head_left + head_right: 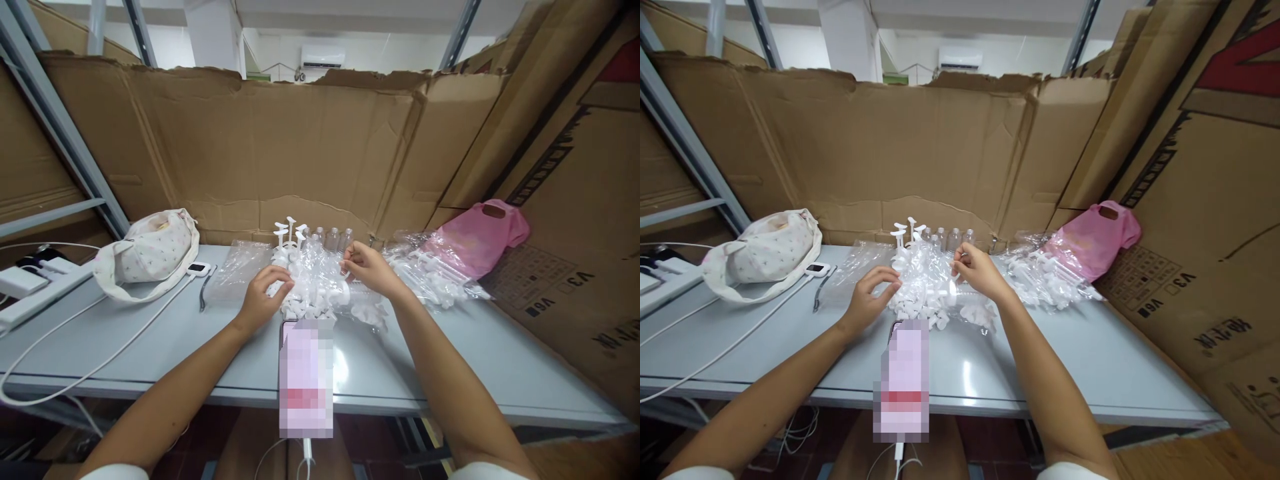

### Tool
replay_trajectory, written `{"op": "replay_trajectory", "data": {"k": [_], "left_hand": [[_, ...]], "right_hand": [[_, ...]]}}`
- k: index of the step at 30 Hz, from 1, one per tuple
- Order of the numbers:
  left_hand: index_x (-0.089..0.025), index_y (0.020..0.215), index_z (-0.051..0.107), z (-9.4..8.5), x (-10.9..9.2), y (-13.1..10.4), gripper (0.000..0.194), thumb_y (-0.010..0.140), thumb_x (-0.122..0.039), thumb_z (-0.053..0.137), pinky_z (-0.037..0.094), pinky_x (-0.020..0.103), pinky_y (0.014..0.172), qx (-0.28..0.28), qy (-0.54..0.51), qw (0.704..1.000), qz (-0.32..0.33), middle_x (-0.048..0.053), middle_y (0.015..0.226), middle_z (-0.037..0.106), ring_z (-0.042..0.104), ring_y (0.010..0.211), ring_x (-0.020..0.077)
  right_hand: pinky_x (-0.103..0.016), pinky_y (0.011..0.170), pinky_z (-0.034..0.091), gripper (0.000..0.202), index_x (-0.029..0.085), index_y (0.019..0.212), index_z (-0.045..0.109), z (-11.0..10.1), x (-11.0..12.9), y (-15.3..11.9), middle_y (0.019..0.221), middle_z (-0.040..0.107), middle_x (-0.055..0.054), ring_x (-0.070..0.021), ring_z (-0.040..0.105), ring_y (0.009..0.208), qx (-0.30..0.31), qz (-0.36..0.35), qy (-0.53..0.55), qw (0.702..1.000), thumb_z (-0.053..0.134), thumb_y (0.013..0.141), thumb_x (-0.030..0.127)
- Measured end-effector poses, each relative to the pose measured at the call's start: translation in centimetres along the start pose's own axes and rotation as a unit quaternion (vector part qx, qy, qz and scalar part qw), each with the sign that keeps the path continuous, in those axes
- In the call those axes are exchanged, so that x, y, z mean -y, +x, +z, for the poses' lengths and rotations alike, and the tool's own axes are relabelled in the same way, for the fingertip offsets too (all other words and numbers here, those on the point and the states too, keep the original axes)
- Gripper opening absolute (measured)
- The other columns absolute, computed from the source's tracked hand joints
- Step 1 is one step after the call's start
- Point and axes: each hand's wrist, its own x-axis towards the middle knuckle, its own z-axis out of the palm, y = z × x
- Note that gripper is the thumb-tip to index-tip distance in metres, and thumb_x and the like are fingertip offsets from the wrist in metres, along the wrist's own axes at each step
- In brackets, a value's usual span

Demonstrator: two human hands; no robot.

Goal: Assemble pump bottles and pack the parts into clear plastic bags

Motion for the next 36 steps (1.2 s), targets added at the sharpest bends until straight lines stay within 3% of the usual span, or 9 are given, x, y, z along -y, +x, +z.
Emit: {"op": "replay_trajectory", "data": {"k": [4,8,12,14,16,20,23,29,36], "left_hand": [[-0.017,0.078,0.058,0.1,0.8,0.5,0.022,0.085,-0.037,0.054,0.048,0.029,0.073,-0.055,-0.164,0.964,-0.202,0.002,0.080,0.061,0.058,0.072,0.0136],[-0.017,0.089,0.054,0.1,1.3,0.6,0.017,0.083,-0.033,0.056,0.047,0.027,0.071,-0.098,-0.179,0.949,-0.239,0.003,0.087,0.060,0.057,0.070,0.0115],[-0.019,0.090,0.056,-0.4,0.2,0.0,0.008,0.082,-0.019,0.055,0.047,0.030,0.079,-0.147,0.001,0.989,0.017,0.003,0.088,0.060,0.058,0.084,0.0151],[-0.020,0.088,0.059,-0.5,-0.6,-0.4,0.012,0.081,-0.012,0.055,0.047,0.031,0.080,-0.072,0.063,0.980,0.175,0.003,0.085,0.063,0.059,0.084,0.0157],[-0.021,0.097,0.061,-0.3,-1.3,-0.7,0.021,0.081,-0.009,0.053,0.048,0.032,0.083,0.016,0.084,0.968,0.235,0.005,0.094,0.065,0.060,0.091,0.0169],[-0.020,0.120,0.054,0.3,-1.3,-0.6,0.034,0.086,-0.018,0.051,0.044,0.038,0.096,0.044,0.067,0.994,0.077,0.011,0.123,0.056,0.052,0.115,0.0220],[-0.018,0.120,0.055,0.2,-0.7,-0.1,0.033,0.088,-0.026,0.050,0.046,0.037,0.093,0.031,-0.047,0.994,-0.090,0.011,0.117,0.060,0.057,0.108,0.0213],[-0.014,0.093,0.066,-0.9,-0.8,0.8,0.028,0.086,-0.038,0.054,0.050,0.036,0.083,0.116,-0.303,0.904,-0.279,0.009,0.090,0.069,0.065,0.083,0.0193],[-0.015,0.083,0.068,-1.9,-1.1,0.9,0.030,0.090,-0.037,0.047,0.043,0.042,0.096,0.259,-0.440,0.802,-0.311,0.011,0.116,0.065,0.058,0.111,0.0249]], "right_hand": [[-0.027,0.053,0.053,0.019,0.021,0.076,0.043,0.0,-0.2,-0.4,0.061,0.056,0.003,-0.0130,0.058,0.059,-0.021,-0.005,0.022,1.000,0.059,0.077,0.031],[-0.028,0.054,0.054,0.017,0.022,0.077,0.042,-0.2,0.1,-1.1,0.064,0.058,0.001,-0.0147,0.060,0.063,-0.035,-0.020,-0.006,0.999,0.056,0.079,0.031],[-0.028,0.053,0.052,0.011,0.023,0.078,0.041,-0.3,0.0,-1.6,0.067,0.061,0.000,-0.0156,0.061,0.063,-0.044,-0.034,-0.063,0.996,0.051,0.082,0.027],[-0.027,0.052,0.051,0.009,0.024,0.079,0.041,-0.2,0.0,-1.8,0.068,0.061,0.000,-0.0159,0.061,0.062,-0.044,-0.034,-0.090,0.994,0.049,0.082,0.026],[-0.026,0.052,0.049,0.007,0.024,0.079,0.041,-0.1,0.2,-2.0,0.068,0.062,0.001,-0.0163,0.061,0.062,-0.038,-0.032,-0.117,0.992,0.047,0.083,0.024],[-0.026,0.054,0.045,0.006,0.024,0.079,0.041,0.2,0.9,-2.6,0.069,0.064,0.001,-0.0160,0.062,0.062,-0.028,-0.045,-0.171,0.984,0.045,0.083,0.021],[-0.026,0.054,0.043,0.006,0.024,0.080,0.041,0.4,1.5,-3.1,0.071,0.065,0.000,-0.0160,0.061,0.062,-0.009,-0.064,-0.203,0.977,0.044,0.084,0.022],[-0.025,0.054,0.038,0.004,0.024,0.081,0.043,0.6,1.8,-3.4,0.074,0.066,0.000,-0.0154,0.060,0.058,0.021,-0.101,-0.235,0.967,0.043,0.085,0.022],[-0.024,0.055,0.036,0.005,0.024,0.083,0.043,0.6,2.0,-3.6,0.073,0.065,0.002,-0.0148,0.058,0.059,0.028,-0.112,-0.258,0.959,0.043,0.087,0.022]]}}
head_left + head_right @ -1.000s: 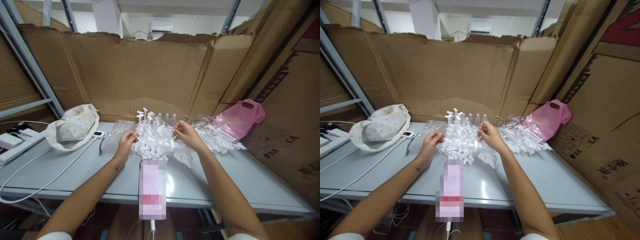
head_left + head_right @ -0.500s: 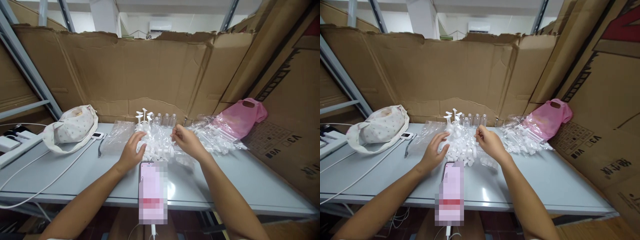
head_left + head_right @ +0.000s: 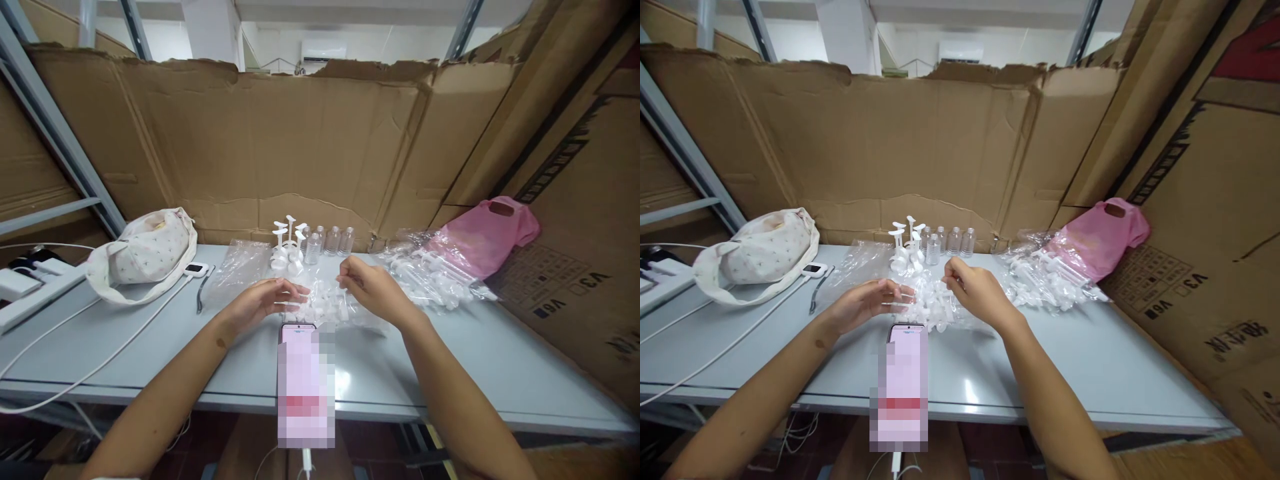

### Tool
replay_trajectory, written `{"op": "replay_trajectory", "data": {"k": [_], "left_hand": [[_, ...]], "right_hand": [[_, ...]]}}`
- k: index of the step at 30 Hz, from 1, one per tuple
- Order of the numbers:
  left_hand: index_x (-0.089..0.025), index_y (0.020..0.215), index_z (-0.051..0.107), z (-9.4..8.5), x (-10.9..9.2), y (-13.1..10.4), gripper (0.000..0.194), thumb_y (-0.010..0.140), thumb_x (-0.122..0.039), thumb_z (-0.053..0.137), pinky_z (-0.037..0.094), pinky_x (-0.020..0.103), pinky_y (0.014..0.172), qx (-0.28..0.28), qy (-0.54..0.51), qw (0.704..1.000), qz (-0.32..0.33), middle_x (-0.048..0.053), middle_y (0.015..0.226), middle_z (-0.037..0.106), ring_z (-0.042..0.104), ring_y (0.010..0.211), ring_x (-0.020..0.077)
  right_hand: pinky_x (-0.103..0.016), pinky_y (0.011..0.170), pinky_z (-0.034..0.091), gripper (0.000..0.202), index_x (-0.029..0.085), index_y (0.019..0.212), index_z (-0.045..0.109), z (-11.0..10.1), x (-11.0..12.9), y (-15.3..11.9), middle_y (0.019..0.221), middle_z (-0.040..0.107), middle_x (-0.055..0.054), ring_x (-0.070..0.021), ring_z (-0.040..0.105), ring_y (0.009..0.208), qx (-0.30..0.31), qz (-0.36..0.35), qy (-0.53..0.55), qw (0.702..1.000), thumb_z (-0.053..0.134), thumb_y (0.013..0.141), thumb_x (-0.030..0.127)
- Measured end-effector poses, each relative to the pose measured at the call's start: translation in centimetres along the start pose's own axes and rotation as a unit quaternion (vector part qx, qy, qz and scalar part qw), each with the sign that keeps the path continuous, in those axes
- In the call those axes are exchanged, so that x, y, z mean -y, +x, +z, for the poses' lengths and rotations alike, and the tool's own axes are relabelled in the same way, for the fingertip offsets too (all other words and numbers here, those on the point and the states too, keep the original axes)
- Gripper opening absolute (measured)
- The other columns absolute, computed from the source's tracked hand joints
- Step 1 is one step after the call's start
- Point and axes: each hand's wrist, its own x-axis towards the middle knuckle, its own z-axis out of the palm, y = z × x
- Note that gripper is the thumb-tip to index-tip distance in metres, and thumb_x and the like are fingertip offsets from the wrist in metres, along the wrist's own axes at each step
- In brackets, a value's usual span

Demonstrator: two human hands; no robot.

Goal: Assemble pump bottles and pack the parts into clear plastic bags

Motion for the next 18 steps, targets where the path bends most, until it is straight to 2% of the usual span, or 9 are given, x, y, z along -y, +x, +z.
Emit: {"op": "replay_trajectory", "data": {"k": [3,6,9,11,15,18], "left_hand": [[-0.013,0.082,0.070,-0.2,0.0,0.0,0.039,0.092,-0.038,0.042,0.039,0.043,0.100,0.032,0.013,0.999,-0.034,0.014,0.124,0.060,0.053,0.118,0.0273],[-0.013,0.085,0.071,0.0,0.3,0.2,0.035,0.090,-0.040,0.049,0.041,0.044,0.099,-0.014,0.059,0.997,-0.049,0.015,0.123,0.061,0.054,0.117,0.0282],[-0.017,0.104,0.067,0.1,0.6,0.2,0.032,0.085,-0.041,0.058,0.043,0.045,0.096,-0.029,0.093,0.994,-0.058,0.014,0.128,0.057,0.056,0.114,0.0278],[-0.022,0.116,0.062,0.1,0.5,0.0,0.038,0.082,-0.038,0.063,0.042,0.045,0.098,0.008,0.101,0.993,-0.056,0.012,0.135,0.052,0.053,0.118,0.0278],[-0.026,0.129,0.053,0.3,0.2,-0.5,0.052,0.079,-0.033,0.067,0.037,0.045,0.103,0.120,0.124,0.983,-0.062,0.010,0.143,0.044,0.047,0.125,0.0278],[-0.028,0.127,0.056,0.7,0.2,-0.5,0.043,0.085,-0.034,0.059,0.040,0.044,0.100,0.113,0.186,0.975,-0.054,0.008,0.138,0.050,0.051,0.121,0.0264]], "right_hand": [[-0.025,0.058,0.037,0.006,0.024,0.083,0.043,-0.2,0.2,-0.2,0.075,0.065,0.001,-0.0154,0.058,0.064,-0.005,-0.025,-0.018,1.000,0.043,0.088,0.020],[-0.026,0.061,0.038,0.007,0.023,0.083,0.043,-0.2,0.4,-0.3,0.076,0.065,0.000,-0.0157,0.057,0.065,-0.024,-0.059,-0.045,0.997,0.043,0.090,0.021],[-0.027,0.063,0.039,0.008,0.022,0.084,0.045,-0.1,0.8,-0.4,0.076,0.065,-0.001,-0.0161,0.057,0.065,-0.043,-0.097,-0.075,0.992,0.043,0.092,0.023],[-0.028,0.064,0.039,0.009,0.022,0.084,0.047,-0.1,1.2,-0.5,0.078,0.065,-0.002,-0.0166,0.057,0.067,-0.048,-0.123,-0.090,0.987,0.043,0.092,0.022],[-0.028,0.065,0.038,0.013,0.020,0.083,0.051,-0.2,2.5,-0.6,0.076,0.066,-0.002,-0.0156,0.055,0.065,-0.060,-0.183,-0.116,0.974,0.042,0.092,0.018],[-0.028,0.063,0.037,0.016,0.020,0.081,0.052,-0.2,3.5,-0.6,0.072,0.065,-0.003,-0.0146,0.053,0.062,-0.089,-0.217,-0.137,0.962,0.041,0.092,0.017]]}}
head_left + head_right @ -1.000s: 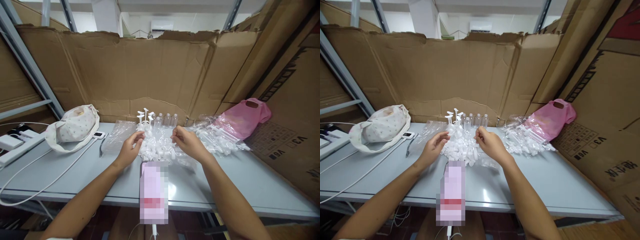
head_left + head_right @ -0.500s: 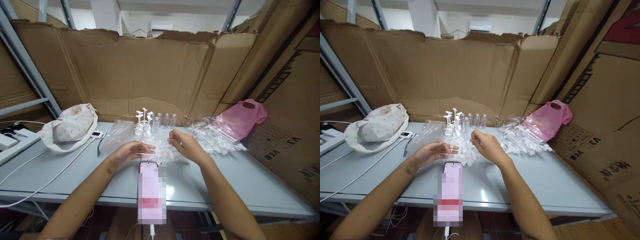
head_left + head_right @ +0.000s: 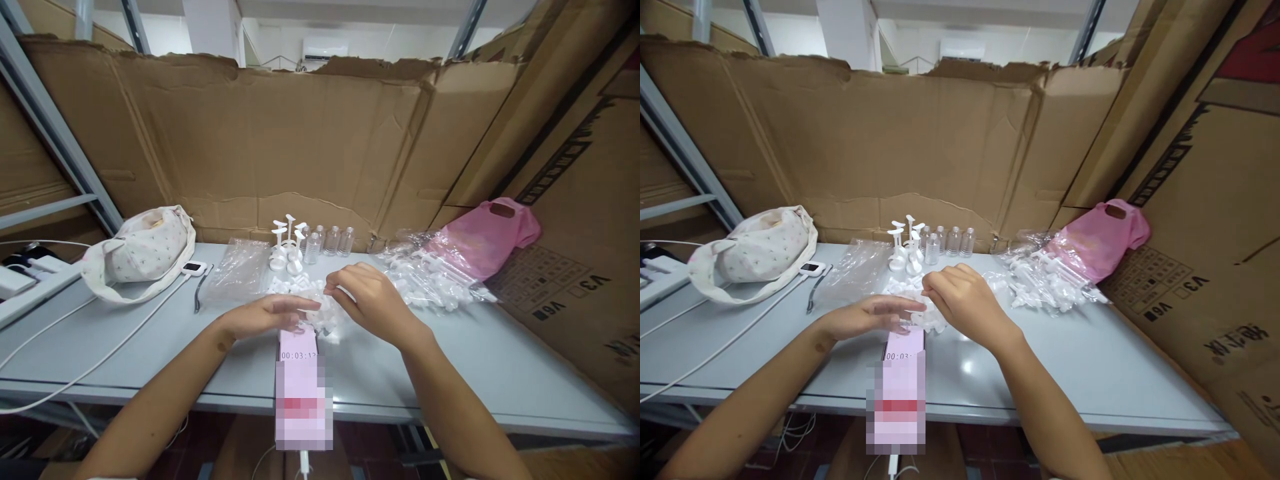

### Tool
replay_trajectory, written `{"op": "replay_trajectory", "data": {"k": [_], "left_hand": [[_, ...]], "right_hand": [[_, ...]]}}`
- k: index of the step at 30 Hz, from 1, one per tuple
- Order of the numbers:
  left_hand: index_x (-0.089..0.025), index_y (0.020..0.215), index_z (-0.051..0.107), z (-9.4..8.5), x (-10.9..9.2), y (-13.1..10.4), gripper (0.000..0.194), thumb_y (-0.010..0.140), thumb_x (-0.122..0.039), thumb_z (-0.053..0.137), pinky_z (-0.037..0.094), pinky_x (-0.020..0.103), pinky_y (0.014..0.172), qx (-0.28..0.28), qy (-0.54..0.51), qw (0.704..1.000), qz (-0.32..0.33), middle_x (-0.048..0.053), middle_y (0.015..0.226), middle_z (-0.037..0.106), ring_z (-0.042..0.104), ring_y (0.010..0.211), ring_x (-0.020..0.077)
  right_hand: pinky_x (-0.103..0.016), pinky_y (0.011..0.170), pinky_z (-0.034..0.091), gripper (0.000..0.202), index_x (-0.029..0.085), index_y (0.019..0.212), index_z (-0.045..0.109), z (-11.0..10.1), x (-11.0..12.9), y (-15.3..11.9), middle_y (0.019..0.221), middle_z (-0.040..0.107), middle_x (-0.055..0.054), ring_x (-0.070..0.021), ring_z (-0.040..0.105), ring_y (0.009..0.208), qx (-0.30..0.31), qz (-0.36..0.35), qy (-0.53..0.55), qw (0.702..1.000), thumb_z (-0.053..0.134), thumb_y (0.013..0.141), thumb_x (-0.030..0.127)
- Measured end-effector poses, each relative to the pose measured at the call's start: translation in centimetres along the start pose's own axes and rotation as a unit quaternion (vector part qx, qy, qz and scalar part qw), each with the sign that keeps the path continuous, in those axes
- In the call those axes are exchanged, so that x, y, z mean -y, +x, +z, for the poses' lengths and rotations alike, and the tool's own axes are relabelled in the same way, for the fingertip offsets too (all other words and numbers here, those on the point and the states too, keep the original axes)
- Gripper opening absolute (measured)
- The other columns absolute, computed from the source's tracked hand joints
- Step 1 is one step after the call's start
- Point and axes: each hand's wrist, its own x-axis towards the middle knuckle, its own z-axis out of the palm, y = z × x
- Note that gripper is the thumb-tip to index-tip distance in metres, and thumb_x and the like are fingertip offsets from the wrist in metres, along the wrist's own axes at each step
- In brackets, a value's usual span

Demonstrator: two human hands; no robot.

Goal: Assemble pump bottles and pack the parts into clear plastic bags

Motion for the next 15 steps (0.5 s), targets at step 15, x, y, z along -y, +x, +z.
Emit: {"op": "replay_trajectory", "data": {"k": [15], "left_hand": [[-0.029,0.129,0.050,0.9,1.2,0.7,0.050,0.080,-0.034,0.063,0.046,0.029,0.071,-0.162,0.083,0.983,0.020,0.006,0.102,0.061,0.058,0.078,0.0148]], "right_hand": [[-0.030,0.059,0.032,0.019,0.020,0.075,0.053,2.5,0.8,1.1,0.060,0.063,-0.001,-0.0145,0.050,0.055,-0.077,-0.047,-0.099,0.991,0.044,0.089,0.011]]}}
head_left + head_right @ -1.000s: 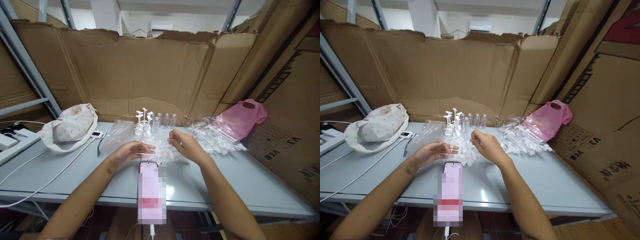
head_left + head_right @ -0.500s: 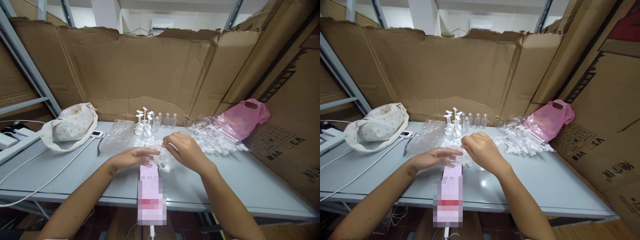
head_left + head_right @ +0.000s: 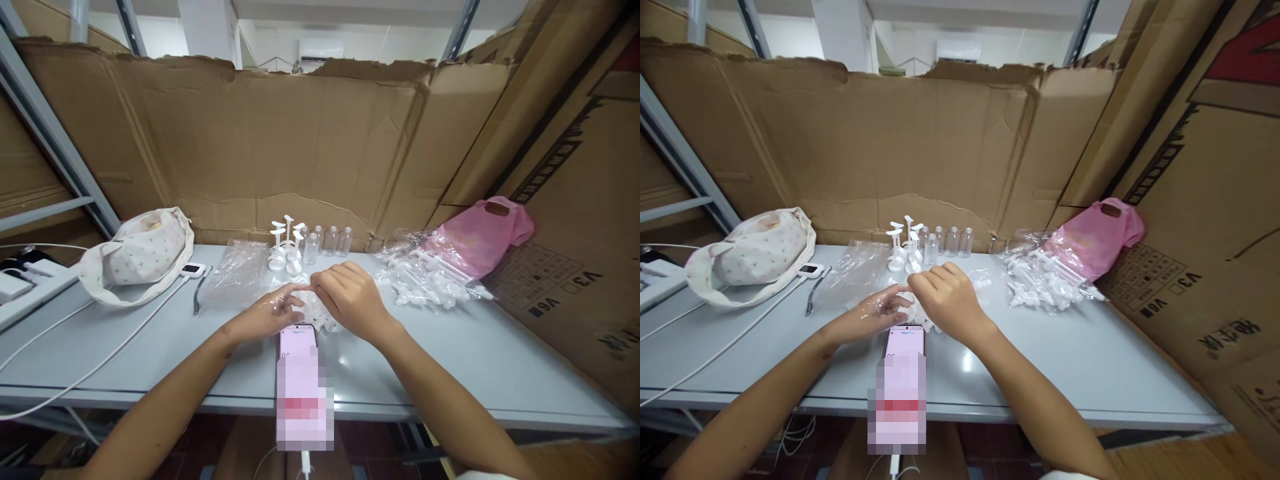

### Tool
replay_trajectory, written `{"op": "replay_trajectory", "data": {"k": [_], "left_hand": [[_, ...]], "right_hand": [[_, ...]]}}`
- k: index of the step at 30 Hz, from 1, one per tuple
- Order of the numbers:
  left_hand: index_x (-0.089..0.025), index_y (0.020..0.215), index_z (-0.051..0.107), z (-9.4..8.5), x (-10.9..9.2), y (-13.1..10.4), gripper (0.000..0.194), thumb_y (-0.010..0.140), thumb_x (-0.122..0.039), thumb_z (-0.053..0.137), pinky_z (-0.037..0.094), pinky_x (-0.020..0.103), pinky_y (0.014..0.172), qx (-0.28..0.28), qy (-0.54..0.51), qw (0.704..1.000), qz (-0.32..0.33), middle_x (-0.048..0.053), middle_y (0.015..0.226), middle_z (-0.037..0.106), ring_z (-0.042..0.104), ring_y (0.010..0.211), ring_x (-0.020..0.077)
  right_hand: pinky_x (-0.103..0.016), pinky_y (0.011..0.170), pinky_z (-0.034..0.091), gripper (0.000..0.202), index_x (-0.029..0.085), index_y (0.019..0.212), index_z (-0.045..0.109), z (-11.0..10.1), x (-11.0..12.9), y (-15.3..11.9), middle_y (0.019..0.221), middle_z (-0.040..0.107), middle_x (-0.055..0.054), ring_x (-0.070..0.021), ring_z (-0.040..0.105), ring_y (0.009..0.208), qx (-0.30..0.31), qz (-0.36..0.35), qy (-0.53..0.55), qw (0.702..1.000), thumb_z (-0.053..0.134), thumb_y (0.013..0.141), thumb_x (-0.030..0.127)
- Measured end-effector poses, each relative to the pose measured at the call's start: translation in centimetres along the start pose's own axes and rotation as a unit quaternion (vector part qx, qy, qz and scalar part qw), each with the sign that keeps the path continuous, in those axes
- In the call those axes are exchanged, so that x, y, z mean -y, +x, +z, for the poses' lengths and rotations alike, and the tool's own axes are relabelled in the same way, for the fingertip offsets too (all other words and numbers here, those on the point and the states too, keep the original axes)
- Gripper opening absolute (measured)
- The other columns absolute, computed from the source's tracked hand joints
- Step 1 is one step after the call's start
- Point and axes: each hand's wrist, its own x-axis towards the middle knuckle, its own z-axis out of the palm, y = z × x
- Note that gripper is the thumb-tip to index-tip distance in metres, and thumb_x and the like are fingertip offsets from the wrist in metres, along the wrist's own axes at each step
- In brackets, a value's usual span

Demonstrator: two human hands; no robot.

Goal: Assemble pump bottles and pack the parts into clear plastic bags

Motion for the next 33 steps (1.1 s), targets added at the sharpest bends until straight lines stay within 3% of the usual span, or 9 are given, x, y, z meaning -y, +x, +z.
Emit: {"op": "replay_trajectory", "data": {"k": [6,9,14,17,19,22,26,29,33], "left_hand": [[-0.026,0.119,0.056,0.2,-0.7,0.1,0.036,0.083,-0.030,0.057,0.040,0.025,0.065,-0.085,-0.010,0.995,0.054,0.002,0.086,0.060,0.051,0.071,0.0131],[-0.023,0.121,0.056,-0.2,-1.2,-0.1,0.038,0.084,-0.035,0.057,0.037,0.024,0.062,-0.083,-0.052,0.994,0.055,0.002,0.083,0.060,0.049,0.067,0.0120],[-0.021,0.118,0.058,-0.8,-0.8,0.3,0.041,0.082,-0.040,0.061,0.032,0.022,0.054,-0.122,-0.192,0.973,0.034,0.001,0.073,0.059,0.044,0.056,0.0083],[-0.019,0.104,0.063,-0.9,-0.6,0.7,0.035,0.078,-0.042,0.065,0.029,0.020,0.049,-0.147,-0.283,0.948,0.021,0.000,0.071,0.060,0.040,0.050,0.0051],[-0.017,0.097,0.064,-1.0,-0.7,0.8,0.031,0.077,-0.040,0.066,0.031,0.018,0.049,-0.157,-0.319,0.935,0.014,0.000,0.070,0.059,0.041,0.050,0.0035],[-0.016,0.095,0.065,-1.1,-0.8,0.9,0.027,0.077,-0.037,0.067,0.036,0.016,0.051,-0.168,-0.363,0.917,0.000,-0.001,0.070,0.059,0.043,0.052,0.0029],[-0.015,0.099,0.064,-1.3,-0.7,1.0,0.025,0.081,-0.033,0.064,0.037,0.015,0.050,-0.162,-0.409,0.898,-0.003,-0.001,0.070,0.057,0.040,0.051,0.0026],[-0.016,0.101,0.064,-1.3,-0.6,1.0,0.024,0.082,-0.030,0.064,0.037,0.015,0.049,-0.138,-0.433,0.891,-0.003,-0.001,0.070,0.056,0.041,0.051,0.0028],[-0.014,0.102,0.065,-1.0,-0.3,1.2,0.027,0.081,-0.031,0.065,0.040,0.016,0.053,-0.123,-0.425,0.897,-0.018,-0.001,0.069,0.055,0.045,0.053,0.0036]], "right_hand": [[-0.036,0.077,0.040,0.010,0.025,0.092,0.054,-0.4,-0.3,-0.1,0.086,0.070,-0.003,-0.0197,0.061,0.084,-0.057,0.020,0.038,0.997,0.049,0.088,0.018],[-0.047,0.092,0.037,0.025,0.031,0.108,0.047,-0.9,-1.4,-0.9,0.106,0.066,-0.005,-0.0265,0.058,0.106,-0.130,0.075,0.025,0.988,0.056,0.085,0.032],[-0.055,0.097,0.037,0.051,0.032,0.126,0.033,-1.7,-3.7,-2.2,0.124,0.052,-0.012,-0.0331,0.047,0.121,-0.283,0.196,0.042,0.938,0.052,0.082,0.049],[-0.051,0.099,0.039,0.061,0.030,0.131,0.030,-1.3,-4.4,-2.4,0.132,0.046,-0.013,-0.0310,0.046,0.123,-0.279,0.287,0.185,0.897,0.054,0.080,0.054],[-0.048,0.098,0.042,0.064,0.030,0.131,0.033,-0.4,-4.6,-2.4,0.130,0.048,-0.012,-0.0283,0.049,0.120,-0.207,0.350,0.344,0.846,0.057,0.078,0.057],[-0.045,0.093,0.049,0.064,0.032,0.126,0.040,1.6,-4.2,-2.5,0.128,0.051,-0.008,-0.0242,0.057,0.109,-0.107,0.418,0.578,0.693,0.063,0.073,0.057],[-0.043,0.092,0.052,0.045,0.032,0.110,0.051,3.5,-3.6,-2.6,0.112,0.057,-0.002,-0.0178,0.063,0.092,-0.121,0.483,0.706,0.503,0.067,0.072,0.050],[-0.038,0.094,0.051,0.032,0.030,0.097,0.056,3.9,-3.1,-2.6,0.098,0.060,0.001,-0.0155,0.062,0.090,-0.138,0.494,0.733,0.447,0.070,0.071,0.043],[-0.046,0.093,0.051,0.032,0.030,0.101,0.055,4.2,-1.9,-2.6,0.100,0.063,0.000,-0.0176,0.063,0.088,-0.051,0.481,0.763,0.428,0.067,0.074,0.042]]}}
